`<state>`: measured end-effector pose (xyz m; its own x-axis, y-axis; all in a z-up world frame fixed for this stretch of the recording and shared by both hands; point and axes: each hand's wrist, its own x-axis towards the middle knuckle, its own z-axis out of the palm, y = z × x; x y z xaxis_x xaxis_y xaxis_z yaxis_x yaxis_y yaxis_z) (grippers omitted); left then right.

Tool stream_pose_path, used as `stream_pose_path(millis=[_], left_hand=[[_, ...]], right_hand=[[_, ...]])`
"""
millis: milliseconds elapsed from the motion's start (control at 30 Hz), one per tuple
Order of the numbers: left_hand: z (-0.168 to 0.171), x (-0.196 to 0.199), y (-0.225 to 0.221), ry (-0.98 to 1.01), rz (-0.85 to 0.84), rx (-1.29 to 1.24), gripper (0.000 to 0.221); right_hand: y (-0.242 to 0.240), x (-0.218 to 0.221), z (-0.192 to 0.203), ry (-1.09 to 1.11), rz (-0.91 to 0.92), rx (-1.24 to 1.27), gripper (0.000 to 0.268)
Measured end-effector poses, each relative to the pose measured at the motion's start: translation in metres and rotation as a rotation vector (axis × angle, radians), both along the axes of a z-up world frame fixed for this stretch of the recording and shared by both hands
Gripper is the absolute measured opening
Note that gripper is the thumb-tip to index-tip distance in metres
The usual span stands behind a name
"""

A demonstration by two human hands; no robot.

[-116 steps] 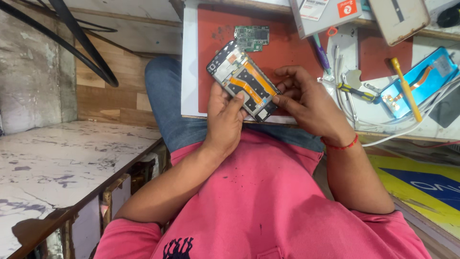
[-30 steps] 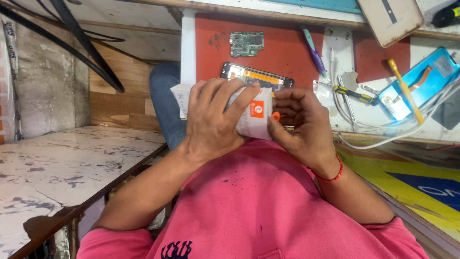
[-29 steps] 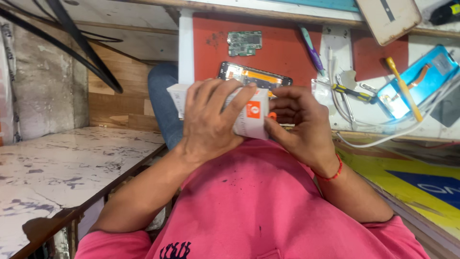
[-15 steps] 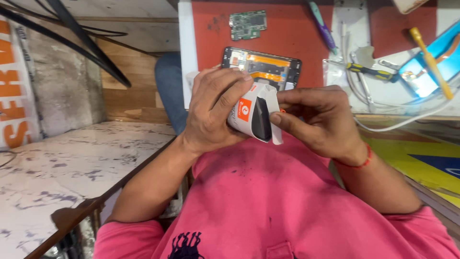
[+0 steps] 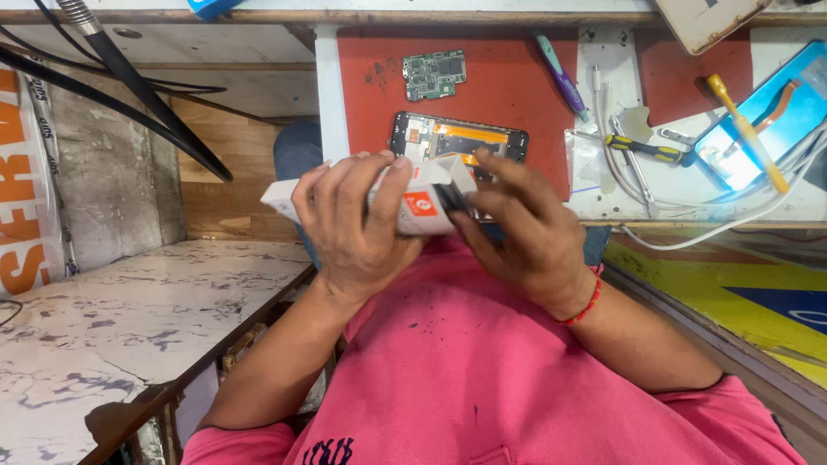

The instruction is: The person removes the back cover of a smartphone, disconnects the old battery, and installs a new battery. They then reconnect the battery connector and reattach the back cover.

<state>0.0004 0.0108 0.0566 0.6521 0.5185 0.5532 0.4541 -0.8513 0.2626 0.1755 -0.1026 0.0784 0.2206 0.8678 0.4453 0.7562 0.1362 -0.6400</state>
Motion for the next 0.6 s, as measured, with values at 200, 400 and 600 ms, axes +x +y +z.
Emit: stream_pose_path(millis=[200,400,600], left_hand=[[-0.002,-0.001,-0.004,0.139,0.009,0.052,0.061],[0.012,0.011,-0.003,0.304,0.093,0.009,0.061],[0.024,0.011,0.002,0.431,0.063,0.134,0.056]], right_hand=[[0.004,0.011,-0.033,0.103,0.044,-0.058,0.021],[0.017,0.012,-0.042,0.285,-0.054,-0.229,0.013],[0.018,0.027,-0.038,0.173,0.074,-0.115,0.027]])
